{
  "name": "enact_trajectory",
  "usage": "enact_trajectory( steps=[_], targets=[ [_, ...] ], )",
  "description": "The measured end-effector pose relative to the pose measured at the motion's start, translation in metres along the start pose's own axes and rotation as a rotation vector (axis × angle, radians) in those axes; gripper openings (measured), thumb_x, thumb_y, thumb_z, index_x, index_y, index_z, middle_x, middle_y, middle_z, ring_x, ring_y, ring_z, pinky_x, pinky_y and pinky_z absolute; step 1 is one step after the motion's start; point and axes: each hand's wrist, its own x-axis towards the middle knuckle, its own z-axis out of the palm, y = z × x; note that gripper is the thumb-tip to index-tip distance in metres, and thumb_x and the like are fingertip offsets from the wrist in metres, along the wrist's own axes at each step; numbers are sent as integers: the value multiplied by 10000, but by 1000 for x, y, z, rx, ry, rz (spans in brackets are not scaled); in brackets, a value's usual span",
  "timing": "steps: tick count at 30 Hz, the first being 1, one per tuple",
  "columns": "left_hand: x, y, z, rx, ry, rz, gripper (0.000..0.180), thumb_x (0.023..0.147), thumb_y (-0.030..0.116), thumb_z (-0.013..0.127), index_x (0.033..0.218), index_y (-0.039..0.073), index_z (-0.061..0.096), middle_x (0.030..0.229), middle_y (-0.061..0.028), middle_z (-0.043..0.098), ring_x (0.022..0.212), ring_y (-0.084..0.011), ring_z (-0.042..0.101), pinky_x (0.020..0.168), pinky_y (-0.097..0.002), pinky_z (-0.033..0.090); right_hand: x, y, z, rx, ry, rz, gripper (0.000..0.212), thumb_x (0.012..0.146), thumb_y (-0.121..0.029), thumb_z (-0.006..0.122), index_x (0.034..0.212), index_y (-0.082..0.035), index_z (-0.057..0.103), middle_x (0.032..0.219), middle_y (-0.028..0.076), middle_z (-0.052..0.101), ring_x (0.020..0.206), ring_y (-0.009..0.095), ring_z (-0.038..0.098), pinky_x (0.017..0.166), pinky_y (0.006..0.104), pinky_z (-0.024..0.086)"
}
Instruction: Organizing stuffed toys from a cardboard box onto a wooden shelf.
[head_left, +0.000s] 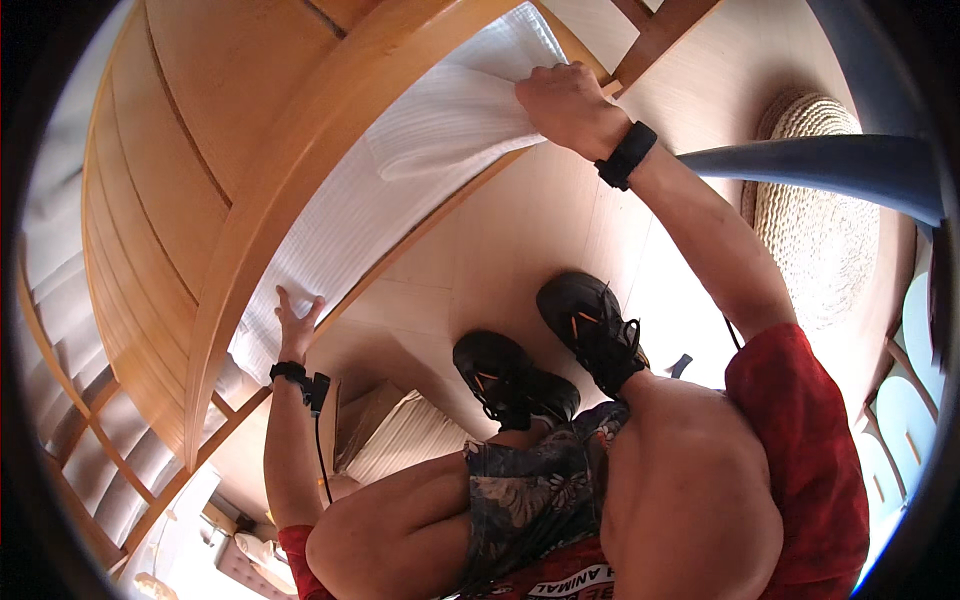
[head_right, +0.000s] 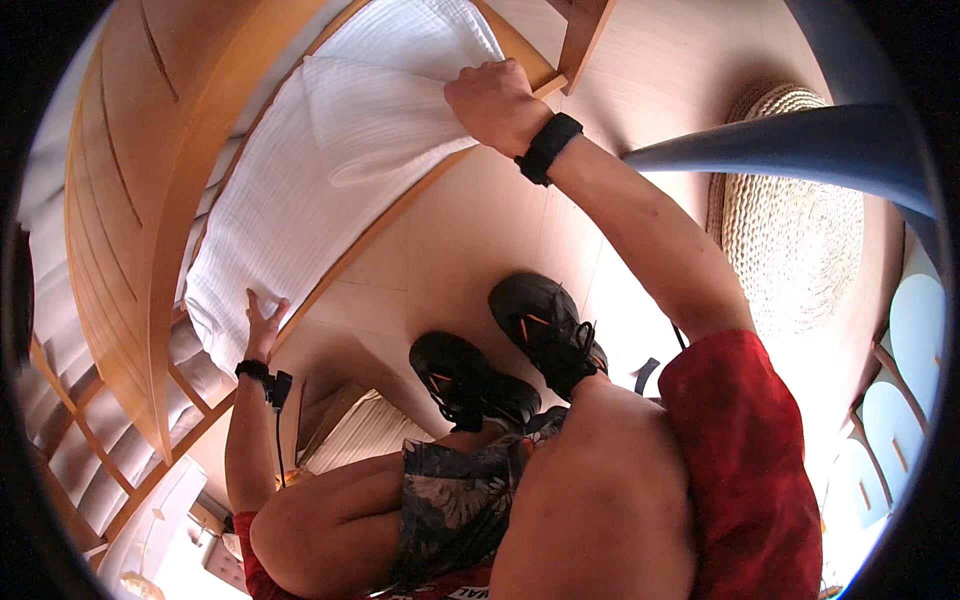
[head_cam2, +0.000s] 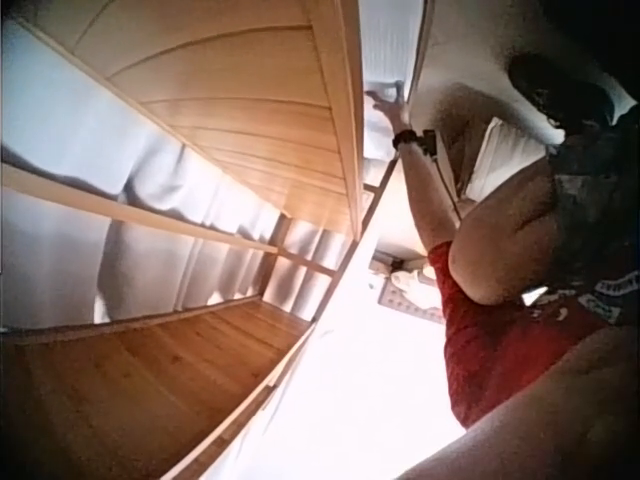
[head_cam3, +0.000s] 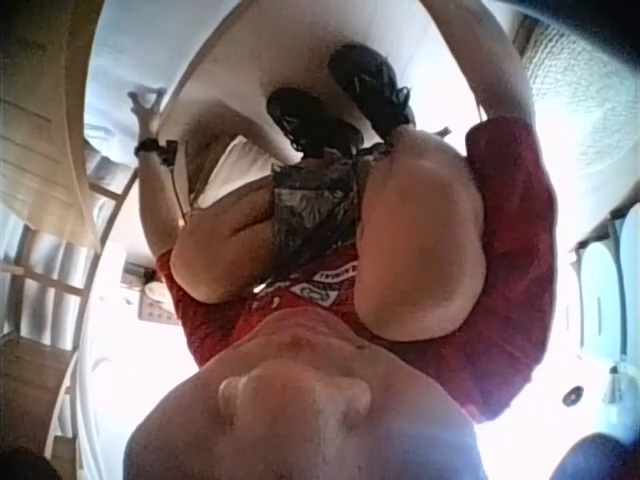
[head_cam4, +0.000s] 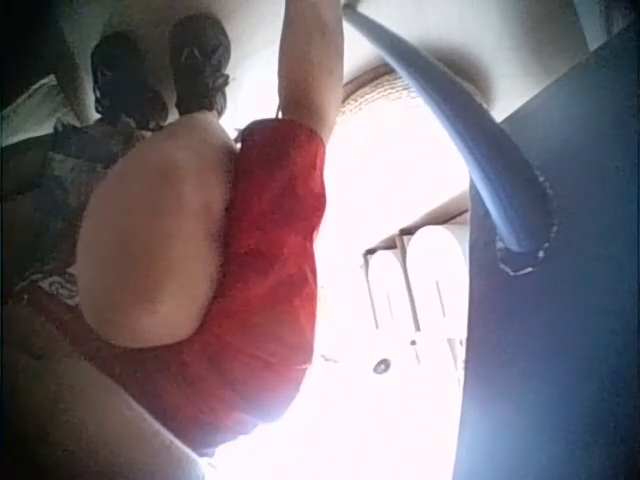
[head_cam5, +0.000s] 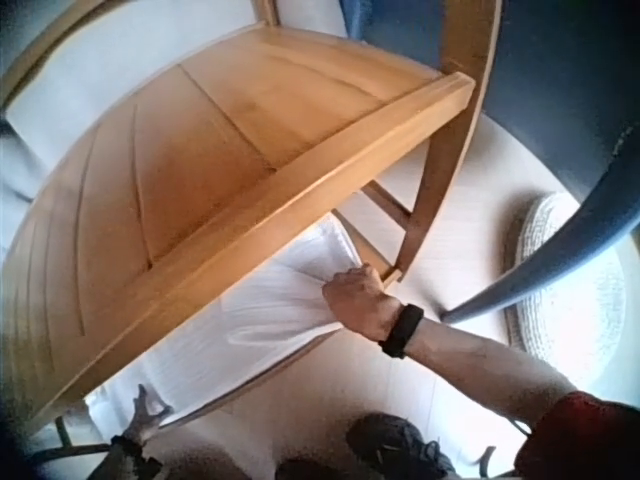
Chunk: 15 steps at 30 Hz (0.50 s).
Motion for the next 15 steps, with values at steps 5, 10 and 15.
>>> enact_trajectory(
  steps=[5,10,15],
  targets=[
    [1,-2,0,5,7,-2,1129,767,547,726,1536,162,-4,1550,-298,54,1452,-412,-48,1167,-471,112,4,-8,-2,-18,-128,70,166,813,-120,620,966,-101,682,973,62,678,955,267,656,846,414,473],
    [4,-12,-2,14,16,42,1126,776,552,717,1534,147,-10,1550,-290,81,1451,-414,-47,1171,-475,104,20,-42,18,271,212,-457,454,746,-364,728,1046,-55,585,1010,88,587,1039,270,559,844,423,446],
    [3,1,1,9,-10,22,1114,790,545,709,1532,135,-13,1566,-248,75,1450,-413,-36,1174,-483,100,30,-81,36,183,321,-378,331,767,-307,700,948,-46,606,939,70,572,949,238,567,759,364,436]
  ],
)
